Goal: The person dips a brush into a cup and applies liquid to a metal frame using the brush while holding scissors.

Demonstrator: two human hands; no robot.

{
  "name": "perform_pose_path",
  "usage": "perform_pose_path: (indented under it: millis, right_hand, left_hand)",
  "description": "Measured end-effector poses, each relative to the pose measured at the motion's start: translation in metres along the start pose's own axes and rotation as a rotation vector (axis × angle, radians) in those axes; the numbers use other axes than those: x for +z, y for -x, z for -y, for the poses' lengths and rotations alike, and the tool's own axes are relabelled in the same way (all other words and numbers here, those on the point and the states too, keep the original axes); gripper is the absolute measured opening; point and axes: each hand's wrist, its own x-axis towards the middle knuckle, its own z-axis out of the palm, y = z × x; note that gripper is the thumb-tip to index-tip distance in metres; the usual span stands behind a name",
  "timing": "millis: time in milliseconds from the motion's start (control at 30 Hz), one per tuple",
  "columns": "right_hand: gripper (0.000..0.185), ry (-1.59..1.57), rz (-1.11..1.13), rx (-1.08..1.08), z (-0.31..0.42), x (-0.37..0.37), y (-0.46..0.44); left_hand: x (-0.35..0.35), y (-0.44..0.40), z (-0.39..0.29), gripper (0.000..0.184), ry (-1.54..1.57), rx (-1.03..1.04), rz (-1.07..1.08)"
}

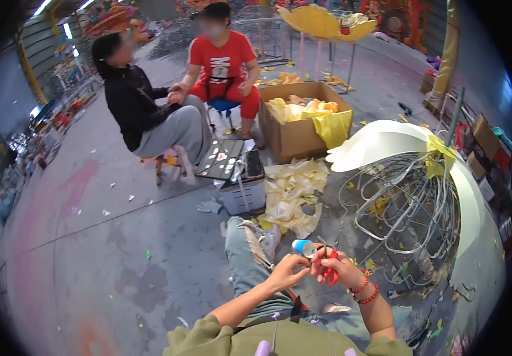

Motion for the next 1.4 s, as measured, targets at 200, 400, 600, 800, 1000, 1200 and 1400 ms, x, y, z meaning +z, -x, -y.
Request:
perform_pose_path:
  millis: [200,400,600,800,1000,1200,1400]
  right_hand:
    - [0.023,0.153,-0.027,-0.032,0.014,0.002,0.005]
    - [0.02,0.275,-0.172,-0.214,0.023,0.017,-0.001]
    - [0.026,0.926,-0.735,-0.744,0.001,0.019,0.007]
    - [0.026,0.707,-0.596,-0.151,-0.052,0.026,0.018]
    - [0.026,0.811,-0.658,-0.205,-0.075,0.02,0.003]
    - [0.031,0.939,-0.596,-0.459,-0.07,0.016,0.016]
    - [0.044,0.37,-0.823,-0.367,-0.025,-0.032,0.05]
  left_hand:
    - [0.009,-0.003,0.01,0.026,0.176,-0.036,-0.046]
    - [0.025,0.001,0.024,0.02,0.384,-0.074,0.078]
    - [0.027,-0.007,0.012,0.026,0.632,-0.259,-0.024]
    - [0.026,-0.022,0.019,0.04,0.795,-0.309,-0.003]
    - [0.037,-0.018,0.0,0.036,0.559,-0.22,-0.051]
    - [0.039,-0.024,-0.001,0.032,0.57,-0.219,-0.136]
    - [0.029,-0.031,-0.018,0.029,0.6,-0.277,-0.046]
